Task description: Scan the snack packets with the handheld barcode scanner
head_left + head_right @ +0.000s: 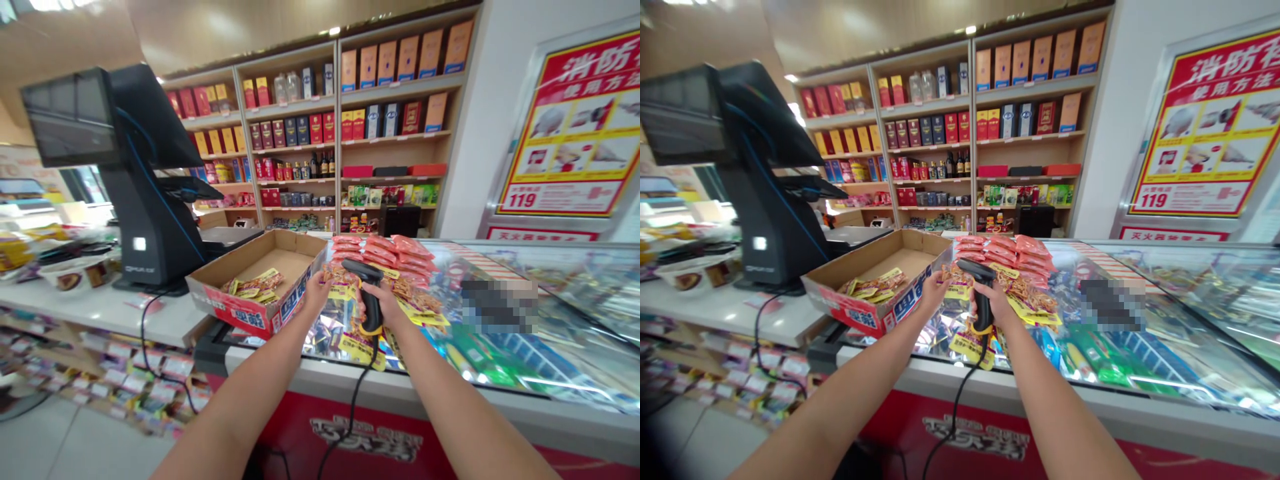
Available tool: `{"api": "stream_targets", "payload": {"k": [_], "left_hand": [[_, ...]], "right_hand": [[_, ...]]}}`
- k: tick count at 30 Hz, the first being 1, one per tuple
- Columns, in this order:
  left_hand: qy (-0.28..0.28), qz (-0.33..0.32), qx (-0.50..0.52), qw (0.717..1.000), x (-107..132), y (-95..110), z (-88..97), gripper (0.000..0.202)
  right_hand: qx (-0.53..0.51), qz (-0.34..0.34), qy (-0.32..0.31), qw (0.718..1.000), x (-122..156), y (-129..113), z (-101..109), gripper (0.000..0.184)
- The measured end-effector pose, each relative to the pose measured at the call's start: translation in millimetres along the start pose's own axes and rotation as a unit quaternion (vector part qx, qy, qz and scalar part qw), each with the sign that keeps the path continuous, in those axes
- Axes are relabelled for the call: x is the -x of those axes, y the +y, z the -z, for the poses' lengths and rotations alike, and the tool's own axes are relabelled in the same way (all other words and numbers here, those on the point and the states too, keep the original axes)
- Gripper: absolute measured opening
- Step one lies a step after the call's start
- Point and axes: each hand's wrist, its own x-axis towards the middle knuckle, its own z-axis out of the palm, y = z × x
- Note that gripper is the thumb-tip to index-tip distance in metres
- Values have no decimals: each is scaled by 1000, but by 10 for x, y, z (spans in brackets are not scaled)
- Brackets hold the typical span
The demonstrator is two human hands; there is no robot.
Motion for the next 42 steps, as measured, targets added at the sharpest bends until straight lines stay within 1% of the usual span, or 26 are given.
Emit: {"api": "stream_targets", "payload": {"k": [7,10,14,16,20,23,27,30,33,36,39,41,42], "left_hand": [[-13,-13,-28,999,10,-16,-14,8],[-10,-10,-24,1000,4,-8,-2,7],[-2,-20,-44,999,3,7,15,3],[1,-21,-53,998,2,4,18,3],[-4,-22,-37,999,-2,-7,10,3],[-3,-14,-27,1000,-1,0,6,5],[2,-14,-23,1000,21,24,13,8],[-5,-12,-28,1000,56,62,14,8],[4,-7,-61,998,85,193,26,8],[33,-15,-96,995,72,470,120,12],[78,-31,-122,989,-15,812,361,14],[109,-48,-130,984,-109,988,600,17],[122,-55,-135,982,-159,1042,737,20]], "right_hand": [[33,-35,-14,999,12,-5,-13,22],[73,-48,-23,996,13,-15,-17,27],[105,-46,-24,993,24,-35,-45,29],[106,-41,-20,993,28,-38,-56,28],[103,-50,-26,993,23,-22,-41,30],[81,-55,-30,995,10,-4,-19,28],[51,-44,-14,998,8,6,-29,23],[45,-41,-10,998,18,-5,-60,22],[48,-50,-19,997,25,-53,-108,23],[70,-38,-31,996,6,-150,-209,23],[81,-2,-45,996,-62,-249,-409,23],[85,5,-71,994,-130,-284,-599,26],[87,2,-85,993,-167,-288,-706,26]]}}
